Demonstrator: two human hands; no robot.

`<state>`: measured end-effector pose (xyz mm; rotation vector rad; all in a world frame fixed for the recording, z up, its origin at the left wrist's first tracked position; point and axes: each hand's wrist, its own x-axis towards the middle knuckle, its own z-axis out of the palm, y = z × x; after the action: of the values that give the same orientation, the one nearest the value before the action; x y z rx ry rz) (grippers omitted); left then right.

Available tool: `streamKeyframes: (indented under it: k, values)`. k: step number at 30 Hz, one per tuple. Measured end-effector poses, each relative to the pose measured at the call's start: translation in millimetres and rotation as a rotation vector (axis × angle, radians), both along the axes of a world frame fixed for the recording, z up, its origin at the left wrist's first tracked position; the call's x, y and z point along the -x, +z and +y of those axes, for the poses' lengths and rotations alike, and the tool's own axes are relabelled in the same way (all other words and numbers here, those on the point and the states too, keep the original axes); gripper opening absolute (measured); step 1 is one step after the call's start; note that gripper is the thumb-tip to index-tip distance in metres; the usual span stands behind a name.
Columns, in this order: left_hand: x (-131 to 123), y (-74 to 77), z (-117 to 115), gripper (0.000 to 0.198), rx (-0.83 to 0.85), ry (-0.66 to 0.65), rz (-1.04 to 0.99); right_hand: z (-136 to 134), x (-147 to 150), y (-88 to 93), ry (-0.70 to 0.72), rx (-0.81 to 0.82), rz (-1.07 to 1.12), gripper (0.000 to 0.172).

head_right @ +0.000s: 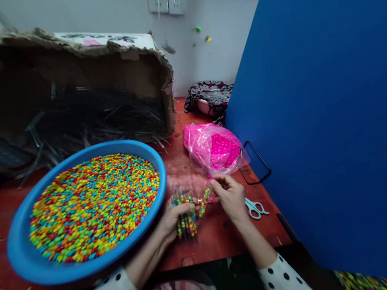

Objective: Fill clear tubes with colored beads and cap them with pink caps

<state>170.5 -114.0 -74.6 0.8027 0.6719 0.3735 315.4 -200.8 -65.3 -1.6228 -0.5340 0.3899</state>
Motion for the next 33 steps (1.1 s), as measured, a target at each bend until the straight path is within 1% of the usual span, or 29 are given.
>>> streamKeyframes:
  k: [2, 3, 5, 7, 9, 11, 15, 17, 20, 23, 28, 33]
  values:
    - [4, 2.6, 3, 0.036, -0.057, 0.018, -0.011, 1, -2, 0.5, -0.031, -0.001, -0.029, 0.032]
    - [5, 4.1, 3, 0.042, -0.088, -0.005, -0.026, 2, -1, 0.8, -0.029, 0.002, -0.032, 0.032]
    - [5, 6.5, 4, 0.055, -0.144, -0.094, -0.07, 5, 3, 1.7, -0.01, -0.001, -0.016, 0.031]
    - [4, 7.3, 3, 0.063, -0.181, -0.175, -0.12, 10, 10, 2.8, 0.012, -0.021, 0.007, 0.029]
    - [2, 6.0, 3, 0.063, -0.2, -0.188, -0.149, 13, 15, 3.5, 0.028, -0.045, 0.017, 0.028]
    - [2, 3.5, 3, 0.061, -0.203, -0.16, -0.164, 14, 14, 3.3, 0.078, -0.049, 0.045, 0.027]
    - [5, 1.4, 3, 0.057, -0.225, -0.117, -0.155, 8, 0, -0.2, 0.233, -0.018, 0.21, 0.031]
    - [7, 3.2, 2, 0.055, -0.26, -0.106, -0.135, 4, -6, -1.8, 0.265, -0.031, 0.271, 0.032]
    - [8, 6.5, -1, 0.054, -0.321, -0.089, -0.108, 0, -6, -2.3, 0.256, -0.065, 0.298, 0.032]
    - [9, 6.8, -4, 0.053, -0.346, -0.099, -0.1, 0, -2, -1.3, 0.242, -0.078, 0.288, 0.03]
    - [9, 5.2, -6, 0.05, -0.395, -0.095, -0.084, 1, -1, 1.1, 0.14, -0.112, 0.237, 0.03]
    - [7, 8.3, -9, 0.048, -0.422, -0.108, -0.084, 1, -2, 3.4, 0.202, -0.074, 0.18, 0.027]
